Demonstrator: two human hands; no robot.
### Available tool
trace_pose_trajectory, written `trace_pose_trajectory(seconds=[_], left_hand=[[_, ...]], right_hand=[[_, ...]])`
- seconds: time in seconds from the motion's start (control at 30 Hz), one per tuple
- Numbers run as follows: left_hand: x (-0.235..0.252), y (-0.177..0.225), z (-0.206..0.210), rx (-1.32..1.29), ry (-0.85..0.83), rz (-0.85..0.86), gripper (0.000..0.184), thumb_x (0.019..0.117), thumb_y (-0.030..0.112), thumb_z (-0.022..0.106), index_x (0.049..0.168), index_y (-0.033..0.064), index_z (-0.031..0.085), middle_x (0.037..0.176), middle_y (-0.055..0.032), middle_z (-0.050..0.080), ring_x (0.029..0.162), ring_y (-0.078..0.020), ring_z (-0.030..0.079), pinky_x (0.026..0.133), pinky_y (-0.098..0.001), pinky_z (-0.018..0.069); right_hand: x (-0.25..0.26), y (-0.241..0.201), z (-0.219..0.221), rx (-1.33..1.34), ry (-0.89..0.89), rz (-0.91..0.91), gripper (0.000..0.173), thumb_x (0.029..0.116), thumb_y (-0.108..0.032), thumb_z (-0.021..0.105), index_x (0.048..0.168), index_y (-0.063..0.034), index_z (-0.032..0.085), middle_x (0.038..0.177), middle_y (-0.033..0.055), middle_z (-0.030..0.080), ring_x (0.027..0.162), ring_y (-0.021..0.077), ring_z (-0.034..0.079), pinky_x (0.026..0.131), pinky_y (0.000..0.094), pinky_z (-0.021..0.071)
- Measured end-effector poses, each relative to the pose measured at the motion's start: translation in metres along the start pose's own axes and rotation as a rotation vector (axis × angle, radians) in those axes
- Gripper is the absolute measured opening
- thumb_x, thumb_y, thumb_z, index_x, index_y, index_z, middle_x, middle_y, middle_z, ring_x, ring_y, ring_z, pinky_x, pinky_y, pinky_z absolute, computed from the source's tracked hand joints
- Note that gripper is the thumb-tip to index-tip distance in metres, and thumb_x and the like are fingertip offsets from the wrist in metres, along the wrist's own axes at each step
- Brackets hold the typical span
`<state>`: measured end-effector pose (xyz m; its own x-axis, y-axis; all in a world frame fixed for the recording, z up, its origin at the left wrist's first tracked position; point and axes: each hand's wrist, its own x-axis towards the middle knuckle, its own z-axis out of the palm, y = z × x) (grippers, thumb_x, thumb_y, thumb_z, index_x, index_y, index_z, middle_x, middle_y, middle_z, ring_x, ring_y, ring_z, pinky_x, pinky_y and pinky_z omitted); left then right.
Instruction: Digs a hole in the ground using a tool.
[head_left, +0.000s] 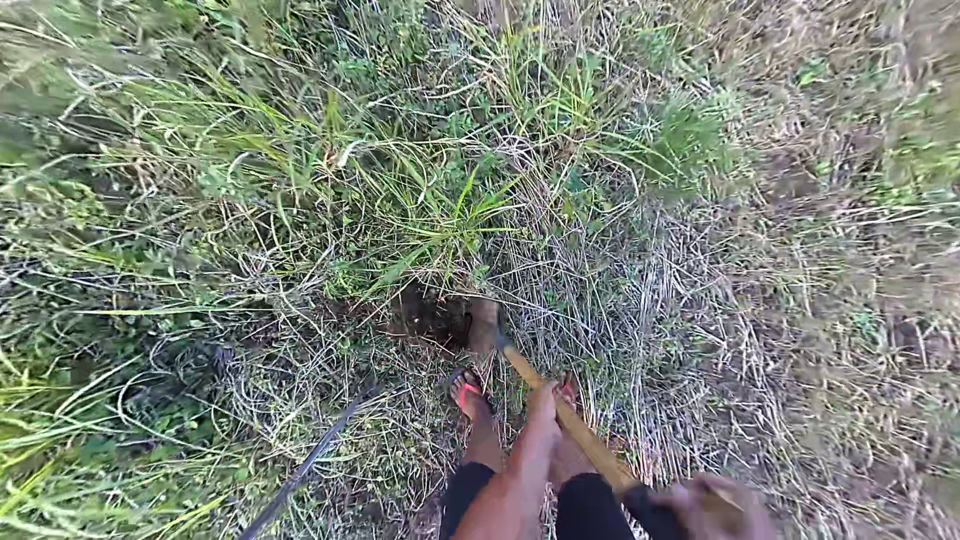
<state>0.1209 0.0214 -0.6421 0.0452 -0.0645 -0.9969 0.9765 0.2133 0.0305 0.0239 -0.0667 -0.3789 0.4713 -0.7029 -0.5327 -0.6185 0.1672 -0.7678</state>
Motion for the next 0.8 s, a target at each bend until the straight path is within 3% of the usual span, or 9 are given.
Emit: trace_pose_trajectory(seconds=[0.07, 0.13, 0.23, 0.33, 0.5, 0.57, 0.63, 0.7, 0.8], left_hand=[[0.022, 0.002, 0.005, 0.008, 0.004, 0.033, 0.033, 0.1092, 0.03, 0.048, 0.113, -0.0019, 0.054, 0.072, -0.0122, 0.061, 0.056, -0.0223, 0.062, 0.054, -0.0387, 0.058], [0.045, -0.003, 0.014, 0.017, 0.017, 0.033, 0.031, 0.1077, 0.028, 0.05, 0.114, -0.002, 0.055, 0.074, -0.0135, 0.062, 0.058, -0.024, 0.063, 0.056, -0.0414, 0.0588], [0.074, -0.039, 0.041, 0.092, -0.022, 0.0, 0.031, 0.1068, 0.028, 0.054, 0.119, 0.0002, 0.057, 0.083, -0.0135, 0.065, 0.066, -0.023, 0.064, 0.06, -0.0399, 0.0571], [0.111, -0.072, 0.067, 0.126, -0.069, -0.067, 0.038, 0.1056, 0.029, 0.055, 0.133, 0.003, 0.054, 0.105, -0.017, 0.067, 0.088, -0.0275, 0.067, 0.074, -0.0464, 0.0586], [0.165, -0.111, 0.078, 0.195, -0.039, -0.145, 0.054, 0.1027, 0.031, 0.06, 0.148, 0.0073, 0.042, 0.127, -0.0221, 0.064, 0.106, -0.0343, 0.069, 0.085, -0.0525, 0.0594], [0.18, -0.109, 0.071, 0.147, 0.025, -0.128, 0.048, 0.1036, 0.029, 0.059, 0.144, 0.0061, 0.047, 0.12, -0.021, 0.065, 0.099, -0.0322, 0.068, 0.082, -0.0502, 0.0586], [0.199, -0.099, 0.054, 0.01, 0.079, -0.045, 0.031, 0.1051, 0.025, 0.057, 0.126, 0.0024, 0.055, 0.095, -0.0152, 0.066, 0.077, -0.0261, 0.067, 0.068, -0.0443, 0.0592], [0.22, -0.082, 0.03, -0.042, 0.114, 0.003, 0.02, 0.1059, 0.022, 0.053, 0.113, 0.0026, 0.054, 0.08, -0.0105, 0.061, 0.062, -0.0222, 0.062, 0.058, -0.0405, 0.0579], [0.224, -0.083, 0.004, 0.048, 0.17, 0.026, 0.02, 0.1024, 0.015, 0.058, 0.117, 0.0023, 0.052, 0.076, -0.0108, 0.058, 0.058, -0.022, 0.059, 0.054, -0.0394, 0.0562]], right_hand=[[0.04, 0.044, 0.038, -0.04, 0.064, -0.032, 0.038, 0.0908, -0.003, 0.068, 0.124, 0.0073, 0.053, 0.087, 0.0101, 0.074, 0.075, 0.0224, 0.075, 0.072, 0.0428, 0.0666], [0.07, 0.068, 0.033, -0.026, 0.094, -0.028, 0.039, 0.0879, -0.002, 0.068, 0.123, 0.0064, 0.054, 0.086, 0.0089, 0.075, 0.075, 0.0213, 0.075, 0.073, 0.0411, 0.0664], [0.113, 0.105, -0.024, -0.082, 0.152, 0.029, 0.039, 0.087, -0.01, 0.068, 0.122, 0.0038, 0.057, 0.086, 0.0079, 0.075, 0.075, 0.0213, 0.075, 0.073, 0.0424, 0.0664], [0.168, 0.159, -0.081, -0.209, 0.221, 0.12, 0.044, 0.0867, -0.02, 0.067, 0.124, 0.0032, 0.058, 0.09, 0.0099, 0.073, 0.078, 0.0216, 0.074, 0.075, 0.0457, 0.0641], [0.227, 0.26, -0.123, -0.386, 0.389, 0.404, 0.044, 0.099, -0.026, 0.06, 0.13, 0.0036, 0.056, 0.098, 0.0176, 0.072, 0.085, 0.0288, 0.072, 0.083, 0.0541, 0.0596], [0.218, 0.266, -0.111, -0.347, 0.443, 0.499, 0.037, 0.0989, -0.023, 0.063, 0.126, 0.0028, 0.059, 0.092, 0.0156, 0.071, 0.078, 0.0267, 0.07, 0.078, 0.0521, 0.0588], [0.182, 0.257, -0.096, -0.252, 0.444, 0.492, 0.031, 0.096, -0.016, 0.063, 0.12, 0.0027, 0.057, 0.082, 0.0096, 0.068, 0.067, 0.0189, 0.068, 0.067, 0.0421, 0.0605], [0.143, 0.251, -0.08, -0.156, 0.47, 0.464, 0.033, 0.0935, -0.01, 0.064, 0.121, 0.0039, 0.054, 0.079, 0.0077, 0.067, 0.062, 0.0165, 0.067, 0.062, 0.0381, 0.0615], [0.112, 0.259, -0.073, -0.164, 0.522, 0.483, 0.035, 0.0923, -0.011, 0.065, 0.123, 0.0041, 0.056, 0.077, 0.0082, 0.069, 0.06, 0.0165, 0.068, 0.061, 0.0387, 0.0615]])
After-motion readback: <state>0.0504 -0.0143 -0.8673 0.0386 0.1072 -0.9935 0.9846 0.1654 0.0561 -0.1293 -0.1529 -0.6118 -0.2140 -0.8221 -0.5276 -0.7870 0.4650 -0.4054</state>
